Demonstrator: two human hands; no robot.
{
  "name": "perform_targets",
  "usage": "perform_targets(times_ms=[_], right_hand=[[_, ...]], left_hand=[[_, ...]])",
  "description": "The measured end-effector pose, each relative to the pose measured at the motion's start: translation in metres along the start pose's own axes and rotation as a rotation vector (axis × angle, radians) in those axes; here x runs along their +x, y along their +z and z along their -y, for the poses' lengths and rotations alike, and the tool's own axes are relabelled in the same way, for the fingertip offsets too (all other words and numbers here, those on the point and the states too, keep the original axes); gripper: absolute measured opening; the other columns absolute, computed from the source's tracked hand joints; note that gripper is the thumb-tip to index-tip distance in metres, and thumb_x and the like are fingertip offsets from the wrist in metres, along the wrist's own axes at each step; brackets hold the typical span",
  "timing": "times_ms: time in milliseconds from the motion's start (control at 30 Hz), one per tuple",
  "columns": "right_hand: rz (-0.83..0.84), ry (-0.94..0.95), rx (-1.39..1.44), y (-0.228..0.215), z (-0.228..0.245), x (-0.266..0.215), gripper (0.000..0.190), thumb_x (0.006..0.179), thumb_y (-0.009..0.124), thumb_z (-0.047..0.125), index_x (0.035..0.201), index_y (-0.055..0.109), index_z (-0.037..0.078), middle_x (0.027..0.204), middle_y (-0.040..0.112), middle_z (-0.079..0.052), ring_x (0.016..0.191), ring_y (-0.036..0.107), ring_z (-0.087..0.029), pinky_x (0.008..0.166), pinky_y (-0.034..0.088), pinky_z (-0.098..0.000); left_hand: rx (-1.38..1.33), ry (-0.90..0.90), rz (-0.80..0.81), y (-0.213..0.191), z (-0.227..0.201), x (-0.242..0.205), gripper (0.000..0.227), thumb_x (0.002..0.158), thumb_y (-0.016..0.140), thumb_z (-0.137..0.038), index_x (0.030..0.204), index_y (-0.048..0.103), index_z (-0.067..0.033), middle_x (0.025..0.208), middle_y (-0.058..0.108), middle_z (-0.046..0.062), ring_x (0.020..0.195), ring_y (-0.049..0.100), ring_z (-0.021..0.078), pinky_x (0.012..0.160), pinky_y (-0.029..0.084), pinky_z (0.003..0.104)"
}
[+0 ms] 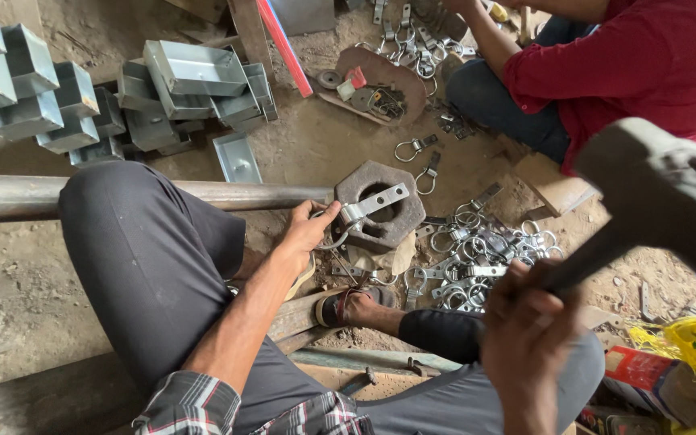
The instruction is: The person sits on the ground and uses a hammer to strike a metal pin into a metal bracket attached to a ring. They repeatedly hammer the pin to secure it, then remove the finished assembly and place it on a pile of similar parts. The person repeats this process with new components from a nearby pile.
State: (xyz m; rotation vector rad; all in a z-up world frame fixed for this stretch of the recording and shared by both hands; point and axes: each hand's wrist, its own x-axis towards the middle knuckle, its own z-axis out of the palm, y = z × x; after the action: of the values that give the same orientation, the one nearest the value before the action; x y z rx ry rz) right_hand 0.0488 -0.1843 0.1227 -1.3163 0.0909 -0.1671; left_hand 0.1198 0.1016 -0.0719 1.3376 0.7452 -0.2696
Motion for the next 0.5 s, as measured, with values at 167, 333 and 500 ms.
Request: perform_targets(times_ms=[167, 333, 500], right_hand=[[0.419, 0.151, -0.924, 0.044, -0.057, 0.021, 0.021, 0.104, 0.038, 0.028, 0.105, 0.050, 0.010, 0.058, 0.056, -0.001, 0.040, 0.047, -0.010, 0.032, 0.035, -0.0292], [0.277, 0.377, -0.789, 0.028, -0.039, 0.031, 0.035, 0.111, 0.042, 0.033, 0.094, 0.056, 0.007, 0.063, 0.048, 0.000, 0.051, 0.041, -0.009, 0.041, 0.035, -0.0273], [0.185, 0.239, -0.690, 0.006, -0.002, 0.034, 0.039, 0.109, 0.040, 0.040, 0.093, 0.055, 0.007, 0.064, 0.047, 0.003, 0.049, 0.042, -0.007, 0.038, 0.036, -0.0253]], left_hand=[[-0.024, -0.042, 0.007, 0.003, -0.003, 0.000, 0.031, 0.088, 0.079, -0.036, 0.096, 0.067, -0.0088, 0.085, 0.071, 0.003, 0.075, 0.061, 0.0133, 0.066, 0.050, 0.032], [0.067, 0.039, -0.038, 0.003, -0.013, -0.012, 0.034, 0.095, 0.079, -0.036, 0.099, 0.067, -0.0047, 0.084, 0.063, 0.008, 0.073, 0.051, 0.0183, 0.062, 0.044, 0.037], [0.411, 0.504, 0.036, 0.004, -0.037, -0.045, 0.026, 0.099, 0.065, -0.030, 0.102, 0.064, -0.0039, 0.082, 0.071, 0.004, 0.066, 0.066, 0.0129, 0.063, 0.055, 0.037]])
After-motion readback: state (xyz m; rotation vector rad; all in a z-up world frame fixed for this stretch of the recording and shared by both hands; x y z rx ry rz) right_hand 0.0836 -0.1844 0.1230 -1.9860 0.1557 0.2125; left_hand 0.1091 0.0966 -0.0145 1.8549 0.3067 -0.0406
